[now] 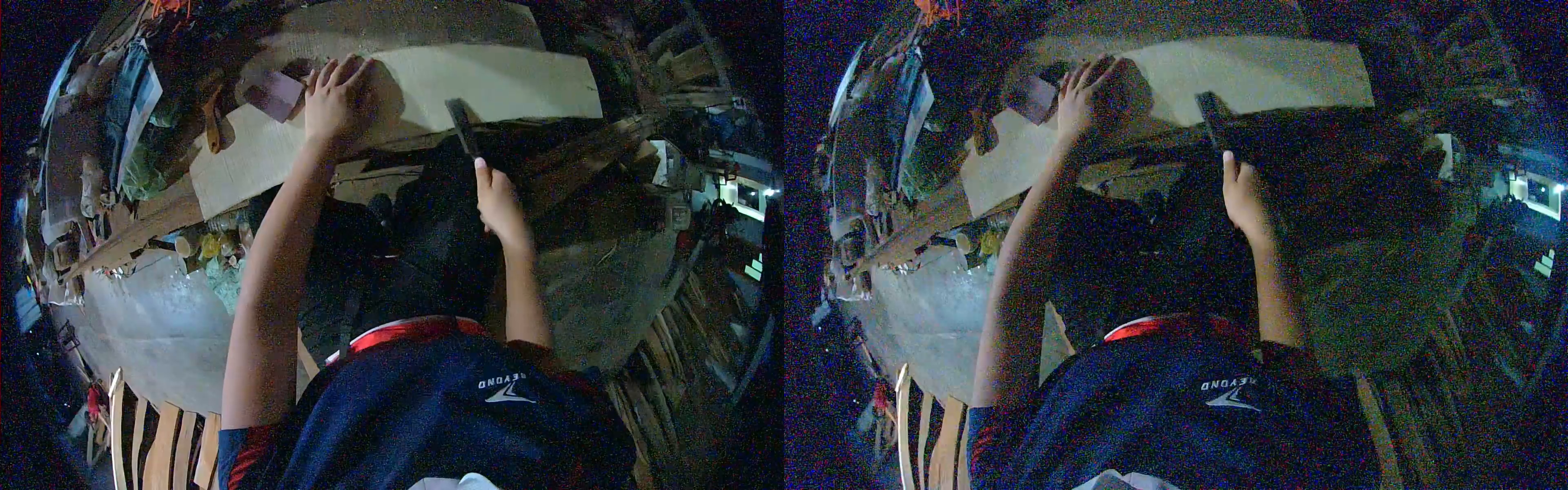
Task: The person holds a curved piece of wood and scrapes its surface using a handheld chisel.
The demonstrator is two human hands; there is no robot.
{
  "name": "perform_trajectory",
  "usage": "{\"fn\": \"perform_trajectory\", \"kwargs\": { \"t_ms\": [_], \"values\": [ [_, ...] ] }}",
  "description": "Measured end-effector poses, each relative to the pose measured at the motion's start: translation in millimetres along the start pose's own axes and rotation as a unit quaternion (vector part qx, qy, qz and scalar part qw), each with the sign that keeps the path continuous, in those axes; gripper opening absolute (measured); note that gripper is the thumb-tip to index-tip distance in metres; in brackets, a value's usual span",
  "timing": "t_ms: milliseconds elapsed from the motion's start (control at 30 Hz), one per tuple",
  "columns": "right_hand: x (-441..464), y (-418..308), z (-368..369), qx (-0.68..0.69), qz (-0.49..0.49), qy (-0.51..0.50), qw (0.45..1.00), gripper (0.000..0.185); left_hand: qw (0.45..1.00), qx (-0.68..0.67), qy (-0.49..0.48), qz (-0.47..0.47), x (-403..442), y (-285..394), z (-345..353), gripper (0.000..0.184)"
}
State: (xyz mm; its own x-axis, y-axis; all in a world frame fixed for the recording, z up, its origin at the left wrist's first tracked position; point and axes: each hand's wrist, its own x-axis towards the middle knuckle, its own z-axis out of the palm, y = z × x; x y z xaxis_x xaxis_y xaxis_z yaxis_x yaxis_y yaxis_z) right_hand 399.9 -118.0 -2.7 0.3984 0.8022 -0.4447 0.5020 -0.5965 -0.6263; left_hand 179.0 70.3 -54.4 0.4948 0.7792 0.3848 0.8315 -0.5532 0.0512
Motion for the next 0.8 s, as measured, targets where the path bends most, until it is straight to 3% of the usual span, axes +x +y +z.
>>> {"fn": "perform_trajectory", "kwargs": {
  "t_ms": [167,600,667,800],
  "values": [
    [10.4,2.0,0.5,-0.036,0.012,-0.019,0.999,0.046,0.998,-0.059,0.008,-0.023,2.9,6.4,-6.9,0.052],
    [11.9,2.9,6.9,-0.138,-0.062,0.082,0.985,0.05,0.994,-0.09,-0.009,-0.053,5.4,9.9,-15.3,0.046],
    [11.9,1.4,4.0,-0.137,-0.009,0.041,0.99,0.052,0.997,-0.068,-0.006,-0.046,7.5,7.7,-14.6,0.046],
    [10.8,-9.5,3.4,-0.101,0.008,0.031,0.994,0.053,0.999,0.008,-0.008,-0.051,18.9,5.1,1.9,0.047]
  ]
}}
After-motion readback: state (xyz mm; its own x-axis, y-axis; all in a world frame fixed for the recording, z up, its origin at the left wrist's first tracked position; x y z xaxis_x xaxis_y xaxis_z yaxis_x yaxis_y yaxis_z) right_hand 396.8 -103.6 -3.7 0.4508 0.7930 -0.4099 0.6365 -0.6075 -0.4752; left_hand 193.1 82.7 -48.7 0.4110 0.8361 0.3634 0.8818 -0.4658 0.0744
